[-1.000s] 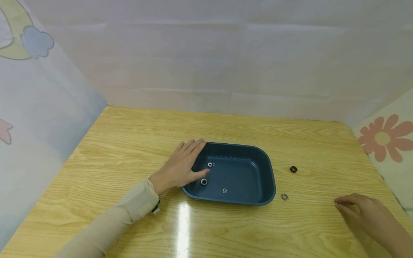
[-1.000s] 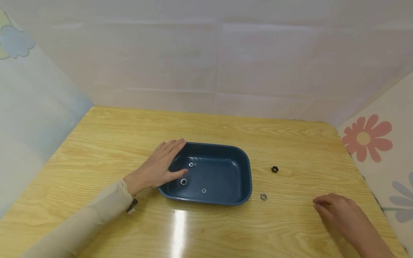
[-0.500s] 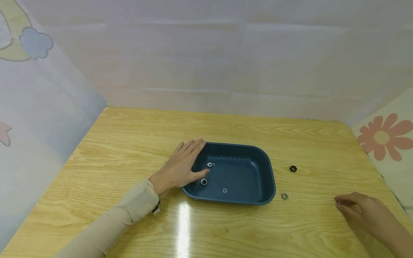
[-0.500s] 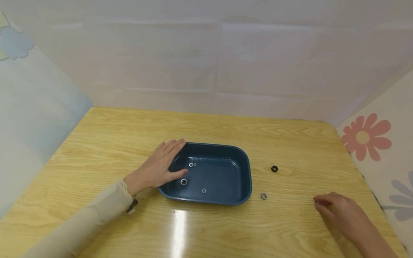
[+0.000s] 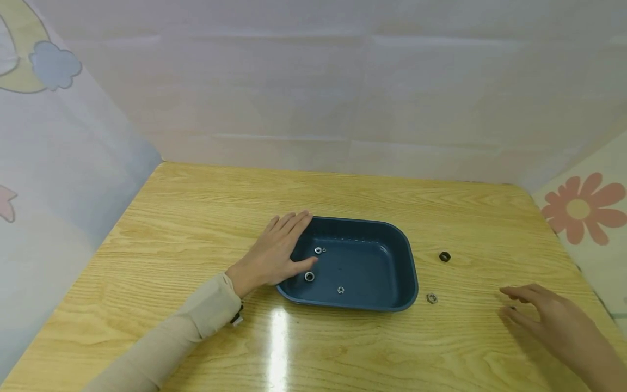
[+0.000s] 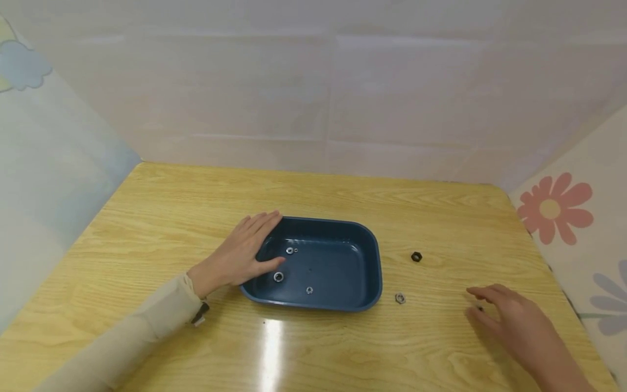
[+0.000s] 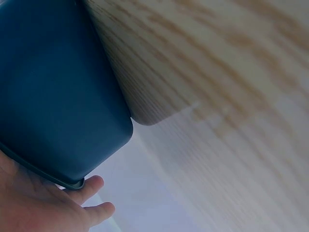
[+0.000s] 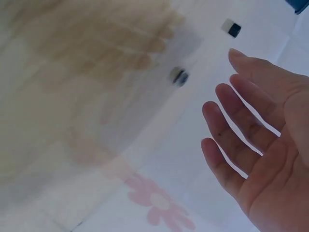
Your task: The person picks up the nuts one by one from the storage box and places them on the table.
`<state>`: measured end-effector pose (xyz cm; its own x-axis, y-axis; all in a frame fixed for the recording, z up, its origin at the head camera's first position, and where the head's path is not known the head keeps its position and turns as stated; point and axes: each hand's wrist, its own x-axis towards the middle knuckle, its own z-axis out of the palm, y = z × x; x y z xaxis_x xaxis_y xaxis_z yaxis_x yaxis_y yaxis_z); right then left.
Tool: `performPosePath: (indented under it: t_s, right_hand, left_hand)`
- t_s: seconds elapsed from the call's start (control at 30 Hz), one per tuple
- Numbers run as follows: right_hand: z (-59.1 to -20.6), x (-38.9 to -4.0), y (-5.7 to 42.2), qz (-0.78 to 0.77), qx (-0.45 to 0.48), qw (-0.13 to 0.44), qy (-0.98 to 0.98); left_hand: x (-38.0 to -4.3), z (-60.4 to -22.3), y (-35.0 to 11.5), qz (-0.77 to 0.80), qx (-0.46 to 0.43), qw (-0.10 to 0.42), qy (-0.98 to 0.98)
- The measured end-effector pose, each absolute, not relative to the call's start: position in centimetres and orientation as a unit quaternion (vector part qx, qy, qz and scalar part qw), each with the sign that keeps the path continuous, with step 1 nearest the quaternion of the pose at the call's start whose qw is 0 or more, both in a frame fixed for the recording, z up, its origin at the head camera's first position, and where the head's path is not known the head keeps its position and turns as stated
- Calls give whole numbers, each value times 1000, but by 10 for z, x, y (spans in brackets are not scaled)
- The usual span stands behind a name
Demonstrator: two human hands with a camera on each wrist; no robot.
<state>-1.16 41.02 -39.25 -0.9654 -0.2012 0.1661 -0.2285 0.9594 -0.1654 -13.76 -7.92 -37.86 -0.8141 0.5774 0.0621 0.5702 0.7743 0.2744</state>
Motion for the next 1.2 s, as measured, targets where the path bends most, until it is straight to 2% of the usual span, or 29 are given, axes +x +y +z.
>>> performPosePath:
  t_s: [0.37,1.03,1.2]
  right_hand:
    - [-378,-19,381,80,156,147,-973]
    - [-362,-36,342,88,205,166,-961]
    - [-362,-39,333,99,229,187,-950]
  left_hand:
    - [-138,-380,-79,145,314,0,938]
    - [-138,-380,-80,143,311,5,940]
    - [-138,-379,-79,141,311,8,940]
